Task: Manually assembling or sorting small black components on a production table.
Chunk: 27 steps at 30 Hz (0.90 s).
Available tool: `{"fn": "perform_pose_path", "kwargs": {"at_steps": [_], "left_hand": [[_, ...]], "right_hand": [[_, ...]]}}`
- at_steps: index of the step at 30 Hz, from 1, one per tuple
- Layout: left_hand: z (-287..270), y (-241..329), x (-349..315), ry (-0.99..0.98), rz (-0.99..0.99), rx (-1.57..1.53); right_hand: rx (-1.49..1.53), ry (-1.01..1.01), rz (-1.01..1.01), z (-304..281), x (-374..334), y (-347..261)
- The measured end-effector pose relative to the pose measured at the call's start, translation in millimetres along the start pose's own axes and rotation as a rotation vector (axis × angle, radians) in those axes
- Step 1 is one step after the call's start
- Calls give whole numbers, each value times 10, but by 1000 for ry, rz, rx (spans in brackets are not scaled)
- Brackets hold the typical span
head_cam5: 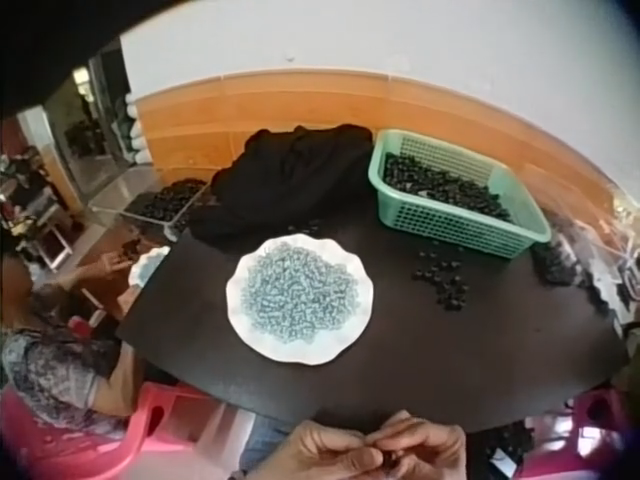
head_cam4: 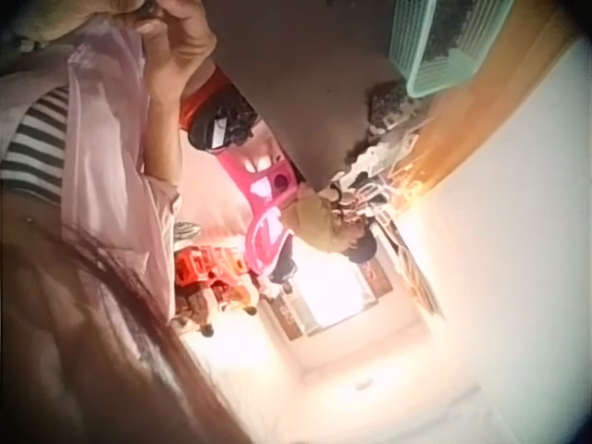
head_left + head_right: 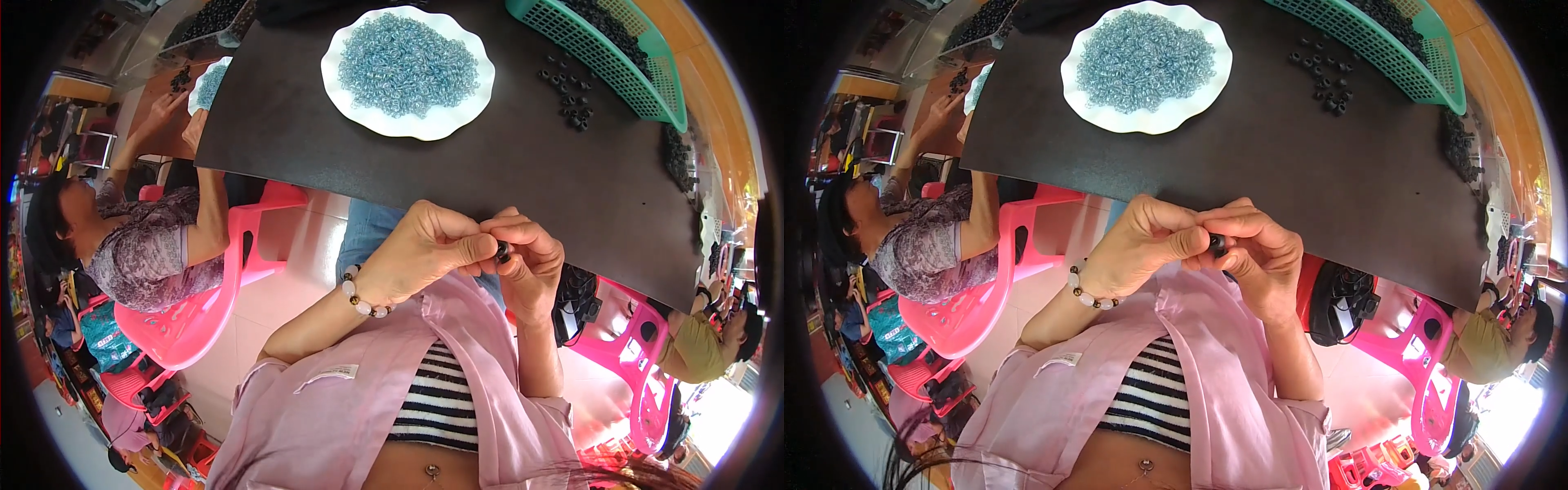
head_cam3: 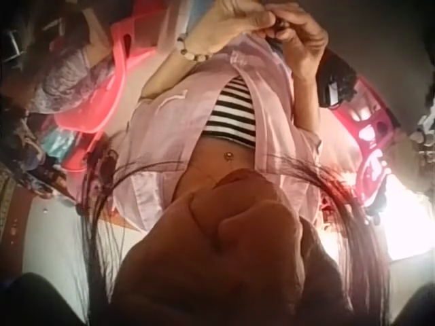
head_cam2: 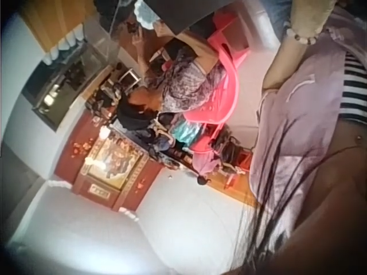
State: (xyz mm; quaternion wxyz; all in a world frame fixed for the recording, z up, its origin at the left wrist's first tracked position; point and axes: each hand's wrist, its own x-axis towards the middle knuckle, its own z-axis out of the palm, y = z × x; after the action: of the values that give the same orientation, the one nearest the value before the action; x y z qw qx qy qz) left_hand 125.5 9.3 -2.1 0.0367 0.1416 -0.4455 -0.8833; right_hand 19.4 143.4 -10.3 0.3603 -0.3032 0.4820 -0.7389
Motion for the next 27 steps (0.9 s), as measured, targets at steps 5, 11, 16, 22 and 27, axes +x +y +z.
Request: {"fn": "perform_pose_path", "kwargs": {"at_steps": [5,11,16,22,27], "left_hand": [[26,-7,-28,17,1,15],[21,38,-58,-13,15,85],[87,123,-82,5,7,49],[77,190,-95,-66,-51,31],[129,127,-110,-35,-9,15]], "right_hand": [[-59,12,-4,11,-24,-30],[-89,-11,-11,41,-45,-99],[-242,3,-72,136,3,-214],[-330,-118,-90,44,-21,-240],[-372,-22,-94,96,-38,-250]]}}
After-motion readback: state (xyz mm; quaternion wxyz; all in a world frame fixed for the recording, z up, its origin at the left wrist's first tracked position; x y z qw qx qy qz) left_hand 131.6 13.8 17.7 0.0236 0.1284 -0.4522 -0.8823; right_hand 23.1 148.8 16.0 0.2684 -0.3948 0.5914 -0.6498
